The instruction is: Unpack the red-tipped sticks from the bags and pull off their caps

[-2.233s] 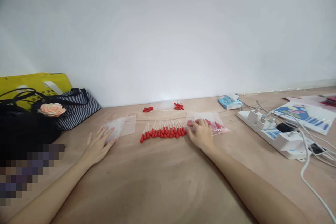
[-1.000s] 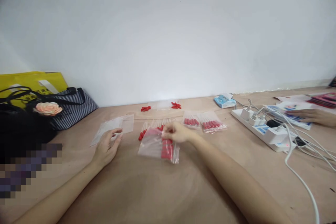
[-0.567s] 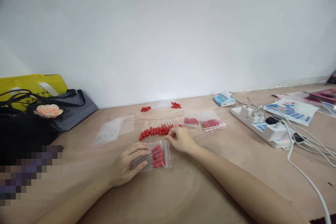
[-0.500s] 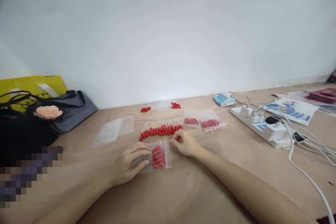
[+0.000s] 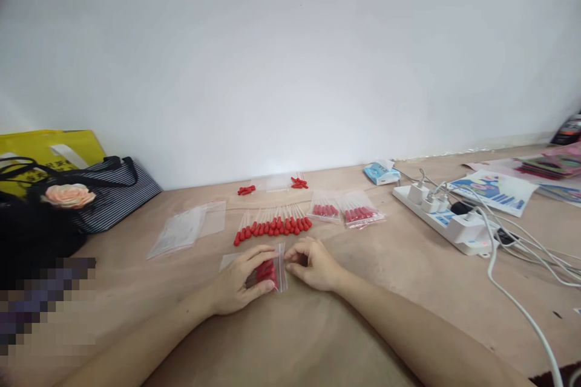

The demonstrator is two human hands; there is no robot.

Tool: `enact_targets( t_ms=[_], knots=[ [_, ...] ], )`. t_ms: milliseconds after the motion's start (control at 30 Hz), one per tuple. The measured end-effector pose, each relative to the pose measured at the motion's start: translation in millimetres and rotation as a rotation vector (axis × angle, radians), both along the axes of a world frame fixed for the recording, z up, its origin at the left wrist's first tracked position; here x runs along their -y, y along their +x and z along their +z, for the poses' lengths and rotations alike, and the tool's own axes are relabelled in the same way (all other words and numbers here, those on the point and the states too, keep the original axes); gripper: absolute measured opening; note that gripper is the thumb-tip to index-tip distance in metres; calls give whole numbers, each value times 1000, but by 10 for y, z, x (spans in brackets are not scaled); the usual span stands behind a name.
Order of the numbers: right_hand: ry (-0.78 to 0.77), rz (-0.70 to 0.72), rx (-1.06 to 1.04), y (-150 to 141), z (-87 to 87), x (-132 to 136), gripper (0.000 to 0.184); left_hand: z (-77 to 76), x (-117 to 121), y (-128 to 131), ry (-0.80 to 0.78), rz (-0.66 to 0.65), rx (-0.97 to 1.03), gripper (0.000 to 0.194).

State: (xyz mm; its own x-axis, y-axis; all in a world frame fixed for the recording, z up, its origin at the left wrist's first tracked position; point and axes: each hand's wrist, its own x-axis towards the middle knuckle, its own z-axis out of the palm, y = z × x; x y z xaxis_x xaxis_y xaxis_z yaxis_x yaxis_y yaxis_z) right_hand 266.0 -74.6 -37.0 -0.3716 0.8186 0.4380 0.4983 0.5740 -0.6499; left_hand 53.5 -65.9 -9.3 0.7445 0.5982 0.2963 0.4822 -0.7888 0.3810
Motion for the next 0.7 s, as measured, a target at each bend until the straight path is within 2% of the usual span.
enact_targets(
  t_ms=[233, 367, 533, 700],
  knots=[
    [220, 89, 180, -30, 26, 23, 16, 11, -18, 27, -53, 13, 49, 36],
    [290, 78, 214, -48, 13, 14, 17, 9, -44, 43, -24, 9, 44, 34],
    [450, 56, 271, -67, -1, -12, 17, 2, -132, 94, 200, -6, -36, 27],
    [553, 42, 253, -65, -3, -15, 18, 20, -222, 130, 422, -106, -98, 27]
  ],
)
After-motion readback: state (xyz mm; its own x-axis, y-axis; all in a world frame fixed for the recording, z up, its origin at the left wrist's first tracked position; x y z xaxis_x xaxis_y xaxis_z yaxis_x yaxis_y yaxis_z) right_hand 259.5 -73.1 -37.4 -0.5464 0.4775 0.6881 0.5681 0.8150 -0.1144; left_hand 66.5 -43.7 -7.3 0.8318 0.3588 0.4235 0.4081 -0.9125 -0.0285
